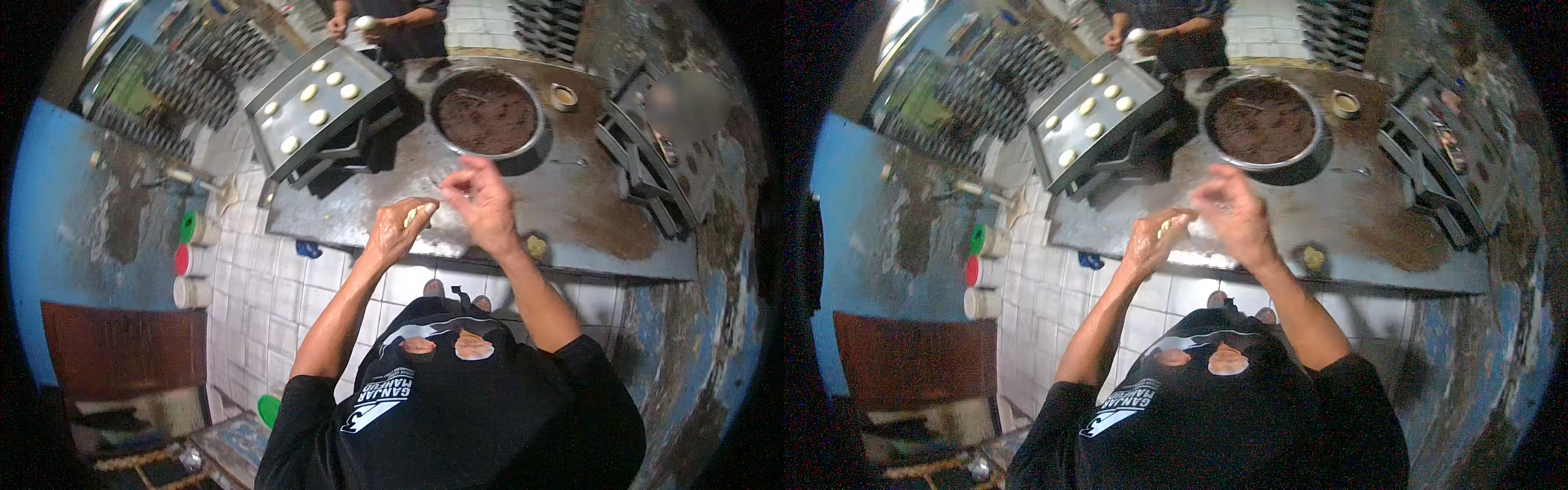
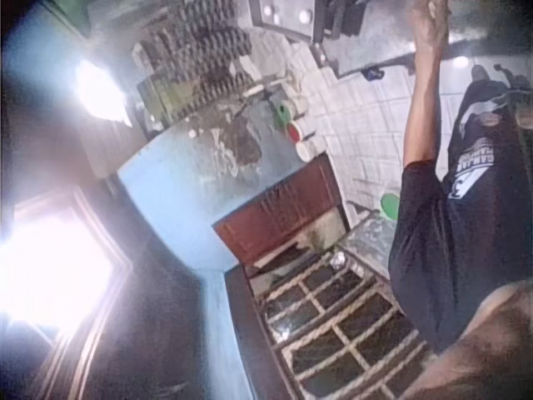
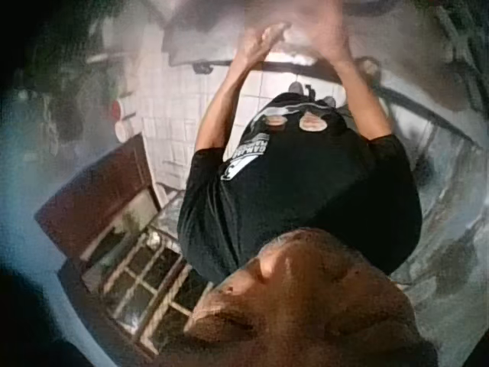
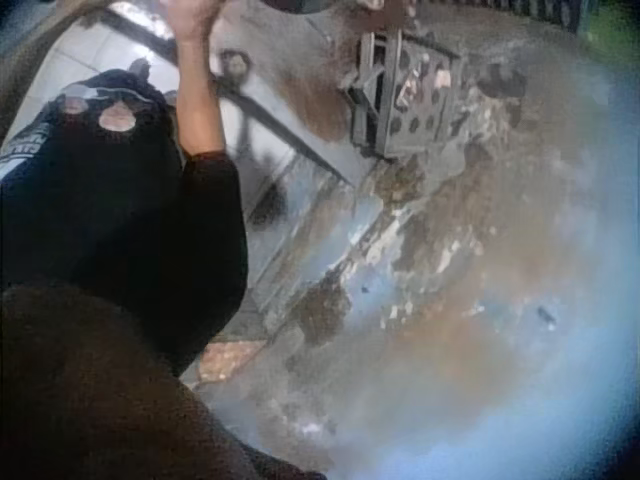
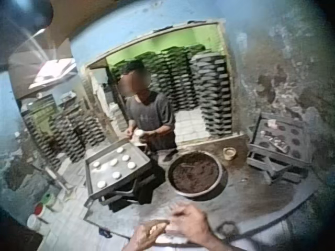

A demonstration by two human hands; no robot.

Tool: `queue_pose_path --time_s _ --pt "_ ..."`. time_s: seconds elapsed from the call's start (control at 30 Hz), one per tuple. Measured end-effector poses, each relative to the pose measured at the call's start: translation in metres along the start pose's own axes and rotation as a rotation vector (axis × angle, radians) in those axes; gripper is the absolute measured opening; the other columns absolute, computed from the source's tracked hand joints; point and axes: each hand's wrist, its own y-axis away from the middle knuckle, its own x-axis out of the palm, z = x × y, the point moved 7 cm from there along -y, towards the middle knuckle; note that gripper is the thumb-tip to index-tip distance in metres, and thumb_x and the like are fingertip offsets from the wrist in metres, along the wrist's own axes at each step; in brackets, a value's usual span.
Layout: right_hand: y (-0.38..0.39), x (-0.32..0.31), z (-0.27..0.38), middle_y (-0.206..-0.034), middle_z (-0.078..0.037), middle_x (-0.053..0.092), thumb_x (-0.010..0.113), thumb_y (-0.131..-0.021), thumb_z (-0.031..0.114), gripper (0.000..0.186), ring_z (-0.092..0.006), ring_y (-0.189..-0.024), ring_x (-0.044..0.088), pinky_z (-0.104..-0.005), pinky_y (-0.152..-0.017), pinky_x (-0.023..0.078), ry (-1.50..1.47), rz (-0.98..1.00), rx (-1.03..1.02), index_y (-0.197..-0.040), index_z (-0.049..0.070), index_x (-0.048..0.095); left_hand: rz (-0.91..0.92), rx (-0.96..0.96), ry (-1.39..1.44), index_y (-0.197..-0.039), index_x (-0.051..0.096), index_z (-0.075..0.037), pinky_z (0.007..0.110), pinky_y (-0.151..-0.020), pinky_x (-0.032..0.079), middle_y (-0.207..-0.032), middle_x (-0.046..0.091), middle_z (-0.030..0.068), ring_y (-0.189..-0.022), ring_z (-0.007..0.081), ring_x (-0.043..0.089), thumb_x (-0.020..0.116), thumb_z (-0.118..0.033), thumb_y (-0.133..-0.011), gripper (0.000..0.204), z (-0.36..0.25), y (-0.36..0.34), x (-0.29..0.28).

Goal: The person fills dough with a chocolate mixture using a spoon and then rolls the dough into buns by hand, placing them onto metal trays.

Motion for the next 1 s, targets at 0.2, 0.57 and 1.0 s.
queue_pose_path --time_s 0.2,0.57,1.0 --pt "-0.016 0.069 -0.031 -0.098 -0.010 0.067 0.071 -0.087 -0.003 0.066 -0.0136 -0.090 0.065 -0.0307 -0.081 0.054 -0.380 0.423 0.376 -0.142 0.002 0.037 -0.082 -0.090 0.047 -0.136 0.060 -0.009 0.037 -0.081 0.053 -0.099 0.074 0.0143 -0.091 0.0228 0.071 0.073 -0.030 -0.090 0.052 0.013 0.026 -0.032" --pt "-0.085 0.151 -0.027 -0.099 -0.011 0.071 0.073 -0.087 0.002 0.051 -0.0170 -0.094 0.069 -0.0328 -0.086 0.056 -0.222 0.153 0.163 -0.133 0.001 0.050 -0.215 0.038 0.086 -0.138 0.059 -0.009 0.040 -0.096 0.051 -0.120 0.070 0.0201 -0.113 0.0377 0.067 0.067 -0.028 -0.096 0.047 0.096 0.008 -0.133" --pt "-0.119 0.213 -0.001 -0.103 -0.013 0.067 0.076 -0.082 0.013 0.026 -0.0281 -0.098 0.064 -0.0394 -0.078 0.051 0.402 0.131 -0.523 -0.103 0.004 0.064 -0.013 -0.163 1.091 -0.156 0.036 -0.013 0.034 -0.114 0.035 -0.143 0.053 0.0081 -0.134 0.0180 0.046 0.025 -0.063 -0.104 0.073 0.124 -0.032 -0.146"
